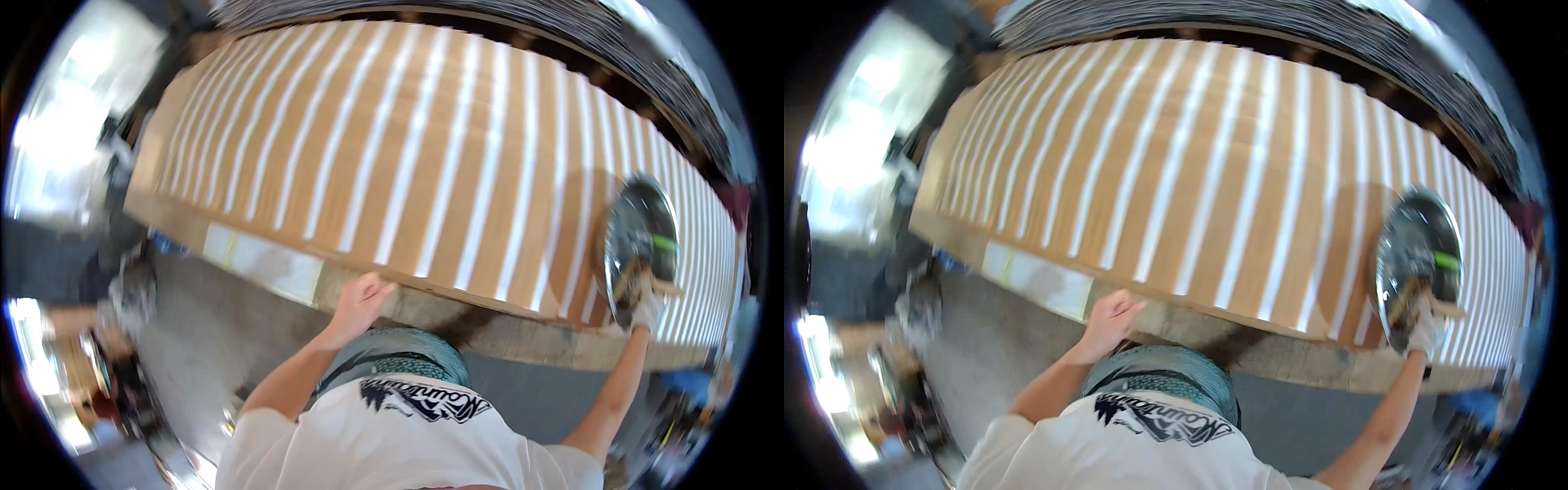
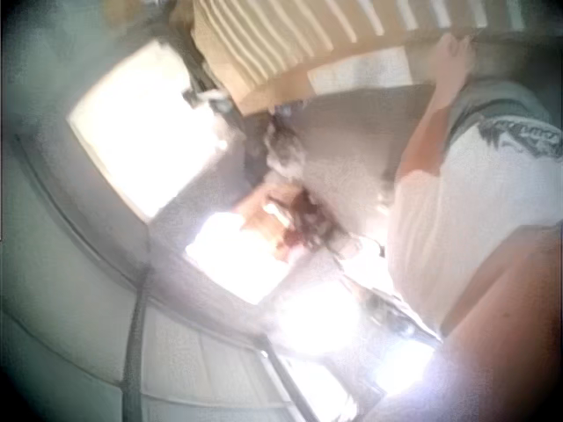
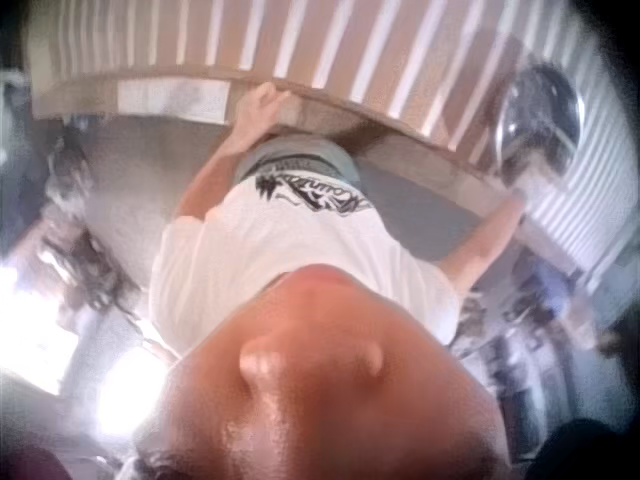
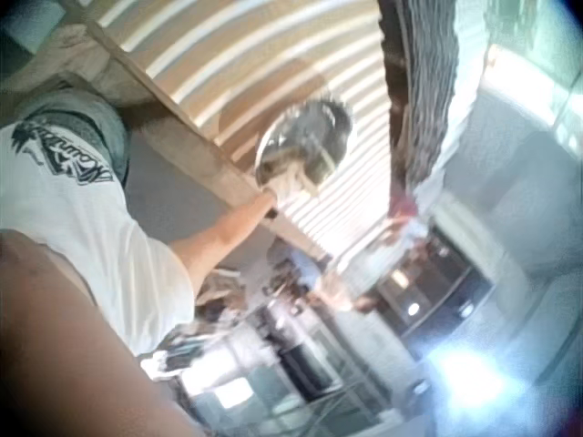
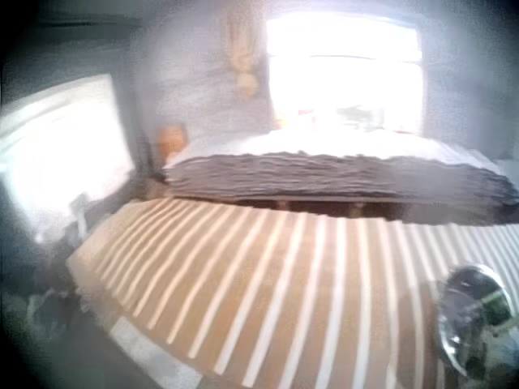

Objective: The person applies a liquid adhesive to a large, curved surface covered with alternating brown and white paper strips using a brush. They repeatedly dip the brush into a metal bowl to reload the adhesive and smooth the paper with their hand.

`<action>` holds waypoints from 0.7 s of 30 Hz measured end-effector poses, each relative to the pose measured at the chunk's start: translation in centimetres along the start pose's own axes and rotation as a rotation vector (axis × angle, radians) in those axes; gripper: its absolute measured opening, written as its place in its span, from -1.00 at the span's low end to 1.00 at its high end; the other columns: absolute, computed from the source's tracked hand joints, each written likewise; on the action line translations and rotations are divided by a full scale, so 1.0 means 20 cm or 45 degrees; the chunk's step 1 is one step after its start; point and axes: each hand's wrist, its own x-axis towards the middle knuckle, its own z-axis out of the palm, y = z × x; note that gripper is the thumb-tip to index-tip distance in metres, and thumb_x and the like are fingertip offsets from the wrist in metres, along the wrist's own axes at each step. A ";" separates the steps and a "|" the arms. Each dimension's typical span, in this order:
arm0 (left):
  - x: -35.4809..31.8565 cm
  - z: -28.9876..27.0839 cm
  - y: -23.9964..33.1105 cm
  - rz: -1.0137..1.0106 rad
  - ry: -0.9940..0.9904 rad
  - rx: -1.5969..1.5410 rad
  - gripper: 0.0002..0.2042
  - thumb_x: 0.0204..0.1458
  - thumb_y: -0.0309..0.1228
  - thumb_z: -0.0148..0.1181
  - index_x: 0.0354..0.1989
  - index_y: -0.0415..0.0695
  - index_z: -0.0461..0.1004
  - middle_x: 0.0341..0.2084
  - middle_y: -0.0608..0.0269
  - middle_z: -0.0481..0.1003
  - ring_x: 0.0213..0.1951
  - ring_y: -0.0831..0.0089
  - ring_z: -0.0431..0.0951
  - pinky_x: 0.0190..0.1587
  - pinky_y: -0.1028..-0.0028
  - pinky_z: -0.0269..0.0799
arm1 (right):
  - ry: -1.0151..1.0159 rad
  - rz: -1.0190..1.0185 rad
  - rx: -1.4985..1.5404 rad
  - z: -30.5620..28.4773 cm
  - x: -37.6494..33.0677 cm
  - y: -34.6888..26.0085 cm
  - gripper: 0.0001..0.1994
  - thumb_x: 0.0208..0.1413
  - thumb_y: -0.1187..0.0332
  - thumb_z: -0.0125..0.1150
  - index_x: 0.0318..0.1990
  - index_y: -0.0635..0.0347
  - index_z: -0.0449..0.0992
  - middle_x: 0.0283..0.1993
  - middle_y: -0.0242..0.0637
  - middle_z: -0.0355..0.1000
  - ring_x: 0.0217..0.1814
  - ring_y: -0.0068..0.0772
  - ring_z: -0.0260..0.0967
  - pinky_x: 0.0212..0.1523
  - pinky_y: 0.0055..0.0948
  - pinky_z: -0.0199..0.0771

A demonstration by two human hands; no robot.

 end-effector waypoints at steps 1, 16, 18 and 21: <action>-0.01 -0.04 -0.04 0.129 0.027 0.099 -0.54 0.19 -0.37 0.24 -0.61 -0.12 0.05 -0.72 0.41 0.02 -0.62 0.63 -0.03 -0.60 0.46 -0.06 | 0.010 -0.012 -0.180 -0.02 0.04 0.04 -0.43 0.09 -0.03 0.34 0.05 0.30 0.54 -0.03 -0.24 0.51 -0.09 -0.44 0.44 -0.14 -0.40 0.50; -0.54 -0.96 -0.89 -0.674 0.493 0.064 -0.53 0.28 -0.07 0.02 -0.07 -0.34 0.54 -0.42 0.06 0.59 -0.53 0.25 0.62 -0.56 0.34 0.51 | 0.200 0.489 0.644 -0.02 -0.06 -0.04 -0.69 0.25 0.00 0.11 -0.31 0.03 0.47 -0.38 -0.47 0.38 -0.42 -0.54 0.28 -0.47 -0.53 0.19; -0.68 -1.09 -1.10 -0.545 0.754 -0.011 -0.55 0.29 -0.10 0.01 -0.15 -0.36 0.51 -0.41 0.07 0.57 -0.50 0.30 0.62 -0.58 0.36 0.51 | 0.203 0.481 0.690 0.02 -0.15 -0.13 -0.69 0.25 0.00 0.10 -0.31 0.03 0.47 -0.38 -0.46 0.39 -0.42 -0.54 0.28 -0.47 -0.53 0.19; -0.77 -1.28 -1.31 -0.527 0.814 0.080 -0.64 0.28 -0.19 0.05 -0.37 -0.29 0.46 -0.56 0.15 0.51 -0.56 0.42 0.54 -0.56 0.40 0.49 | 0.218 0.475 0.760 0.07 -0.27 -0.23 -0.70 0.26 0.01 0.10 -0.30 0.04 0.47 -0.38 -0.46 0.39 -0.42 -0.54 0.28 -0.46 -0.53 0.20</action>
